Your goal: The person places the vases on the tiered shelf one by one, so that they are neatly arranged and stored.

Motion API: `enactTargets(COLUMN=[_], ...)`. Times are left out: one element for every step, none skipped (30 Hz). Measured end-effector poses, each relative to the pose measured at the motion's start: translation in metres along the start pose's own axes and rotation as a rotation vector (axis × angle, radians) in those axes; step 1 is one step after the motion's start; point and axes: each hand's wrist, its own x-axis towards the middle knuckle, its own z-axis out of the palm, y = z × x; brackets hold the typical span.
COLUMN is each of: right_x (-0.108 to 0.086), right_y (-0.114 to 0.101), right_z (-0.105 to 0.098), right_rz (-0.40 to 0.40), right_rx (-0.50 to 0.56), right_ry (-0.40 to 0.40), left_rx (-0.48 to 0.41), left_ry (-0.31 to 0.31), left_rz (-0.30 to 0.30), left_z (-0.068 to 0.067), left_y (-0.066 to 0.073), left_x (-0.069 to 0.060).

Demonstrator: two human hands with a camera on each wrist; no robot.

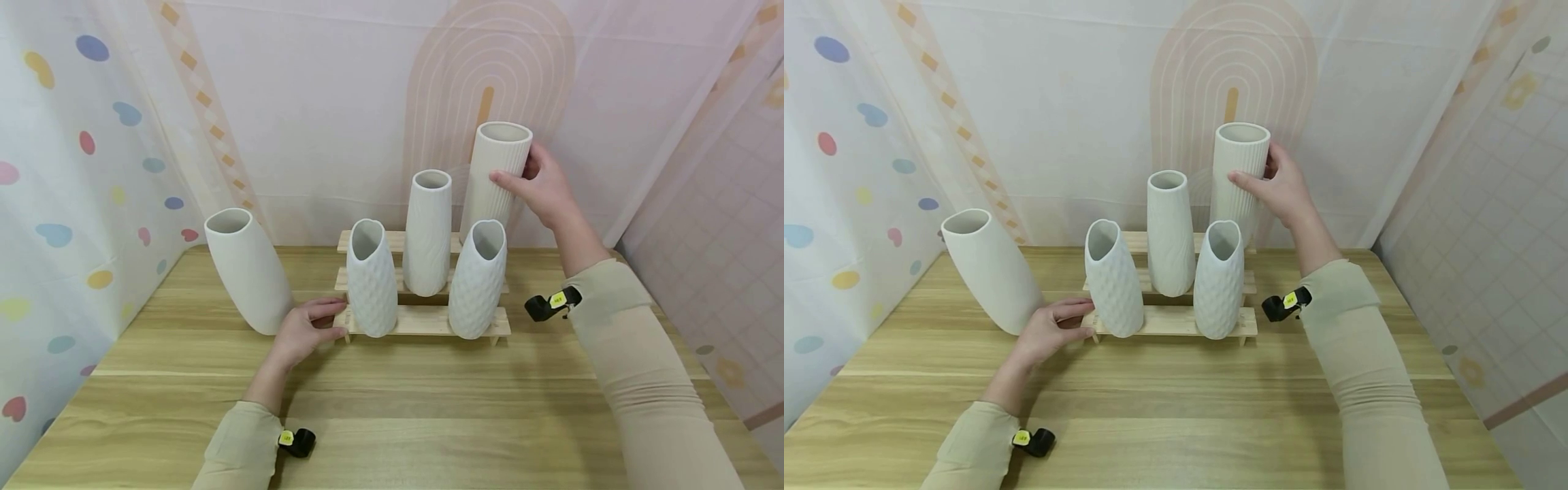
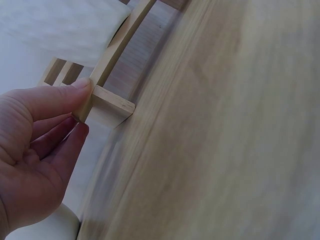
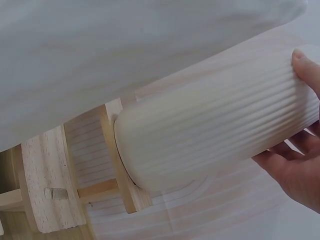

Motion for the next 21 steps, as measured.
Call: enactTargets(right_x=[0.000,-0.001,-0.001,-0.001,-0.001,-0.001,-0.002,-0.002,-0.002,-0.003,-0.003,-0.003,-0.004,-0.004,-0.004,-0.005,-0.006,-0.006,-0.007,-0.008,-0.009], right_y=[0.000,0.000,0.000,0.001,0.001,0.002,0.002,0.002,0.003,0.004,0.004,0.005,0.006,0.007,0.008,0.008,0.009,0.010,0.011,0.011,0.012], right_z=[0.000,0.000,0.000,-0.001,-0.001,-0.001,-0.001,-0.002,-0.002,-0.002,-0.002,-0.002,-0.003,-0.003,-0.003,-0.003,-0.003,-0.004,-0.004,-0.005,-0.006], right_rz=[0.001,0.000,-0.002,-0.003,-0.004,-0.005,-0.005,-0.007,-0.007,-0.008,-0.010,-0.010,-0.011,-0.014,-0.013,-0.012,-0.008,-0.005,-0.003,0.002,0.011], right_rx=[0.001,0.002,0.005,0.012,0.018,0.019,0.024,0.026,0.032,0.037,0.039,0.039,0.043,0.047,0.048,0.045,0.043,0.038,0.033,0.020,0.002], right_ry=[-0.005,-0.012,-0.019,-0.026,-0.033,-0.039,-0.045,-0.049,-0.053,-0.056,-0.060,-0.063,-0.066,-0.071,-0.075,-0.080,-0.084,-0.088,-0.091,-0.092,-0.092], left_rx=[0.001,0.000,0.002,0.003,0.002,0.004,0.004,0.005,0.006,0.007,0.008,0.009,0.008,0.007,0.008,0.007,0.006,0.006,0.009,0.010,0.013], left_ry=[0.000,0.000,0.000,0.000,-0.001,-0.002,-0.003,-0.003,-0.003,-0.003,-0.003,-0.003,-0.002,-0.001,-0.002,-0.001,-0.001,0.000,-0.001,0.000,0.000], left_rz=[0.000,-0.001,-0.001,-0.001,-0.001,-0.001,-0.001,-0.001,-0.001,-0.001,0.000,0.001,0.002,0.004,0.005,0.006,0.007,0.008,0.013,0.015,0.017], left_z=[0.000,0.000,0.000,0.000,0.000,0.000,0.000,0.000,0.000,0.000,0.000,0.000,0.000,0.000,0.000,0.000,0.000,0.000,-0.001,-0.001,-0.001], left_y=[0.000,0.000,0.000,0.000,0.000,0.000,0.000,0.000,0.000,0.000,0.000,0.000,0.000,0.000,0.000,-0.001,-0.001,-0.001,-0.002,-0.002,-0.002], left_x=[0.000,0.000,0.000,0.000,-0.001,-0.001,-0.001,-0.001,-0.001,-0.001,-0.001,-0.001,-0.001,0.000,0.000,0.000,0.000,0.000,0.000,0.000,0.000])
